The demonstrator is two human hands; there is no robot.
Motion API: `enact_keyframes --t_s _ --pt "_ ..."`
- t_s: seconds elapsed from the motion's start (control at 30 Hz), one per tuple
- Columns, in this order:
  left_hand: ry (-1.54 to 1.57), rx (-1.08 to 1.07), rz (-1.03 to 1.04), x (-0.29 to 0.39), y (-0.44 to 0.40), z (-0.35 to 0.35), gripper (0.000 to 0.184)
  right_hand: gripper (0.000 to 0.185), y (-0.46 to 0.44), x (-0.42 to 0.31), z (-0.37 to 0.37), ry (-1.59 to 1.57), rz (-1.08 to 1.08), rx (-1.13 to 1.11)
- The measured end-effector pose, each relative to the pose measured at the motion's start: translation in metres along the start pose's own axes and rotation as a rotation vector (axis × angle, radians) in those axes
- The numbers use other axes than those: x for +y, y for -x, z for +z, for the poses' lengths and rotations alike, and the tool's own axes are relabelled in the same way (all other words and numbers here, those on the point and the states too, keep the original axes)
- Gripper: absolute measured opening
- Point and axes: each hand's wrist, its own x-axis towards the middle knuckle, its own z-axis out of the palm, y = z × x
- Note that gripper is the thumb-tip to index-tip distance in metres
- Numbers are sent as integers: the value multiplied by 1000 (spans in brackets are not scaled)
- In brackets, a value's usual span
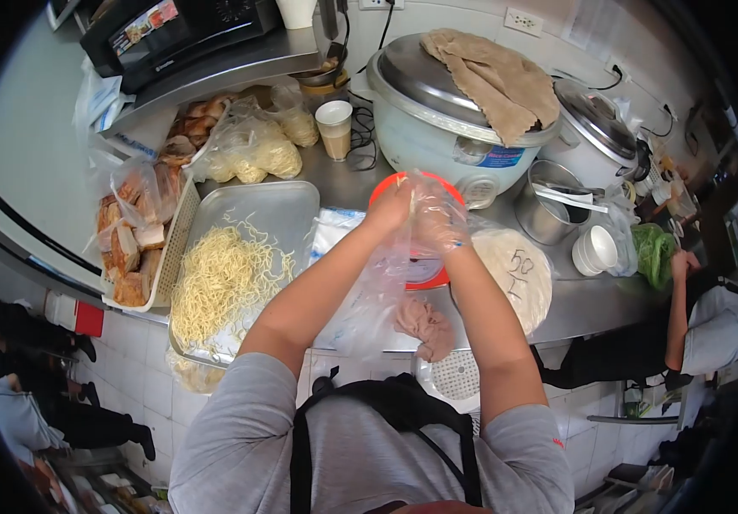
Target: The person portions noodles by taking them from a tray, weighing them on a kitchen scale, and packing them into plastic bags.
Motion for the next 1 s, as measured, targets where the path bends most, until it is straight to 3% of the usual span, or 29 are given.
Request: enact_keyframes --t_s 0.13,0.2,0.33,0.4,0.43,0.53,0.63,0.73,0.77,0.87,0.97,1.0 --pt "-316 -215 -6 24 7 -27 50 23 -4 -8 4 -138 33 163" --pt "-536 -304 -33 52 15 -43 53 25 -5 -13 1 -91 80 95" --pt "-622 -33 172 40 10 -53 48 34 -1 -17 -19 -60 42 2" --pt "-585 184 371 70 33 -64 51 36 -5 -3 1 -61 -2 115" --pt "-667 70 508 84 45 -68 59 37 -8 5 14 -62 -25 173" --pt "-760 -336 852 96 70 -47 46 33 -18 18 38 -108 -75 265" --pt "-697 -398 973 79 51 -26 27 29 -22 24 42 -188 -114 254" --pt "-626 -401 774 81 32 -36 16 26 -35 33 63 -272 -149 291" --pt "-659 -366 605 93 27 -39 16 25 -39 37 76 -299 -165 321" --pt "-645 -266 607 88 24 -29 15 23 -41 36 85 -351 -190 325" --pt "-590 -281 792 84 33 -21 16 21 -31 24 50 -314 -171 112" --pt "-644 -295 717 86 32 -20 17 21 -22 20 31 -310 -161 7"
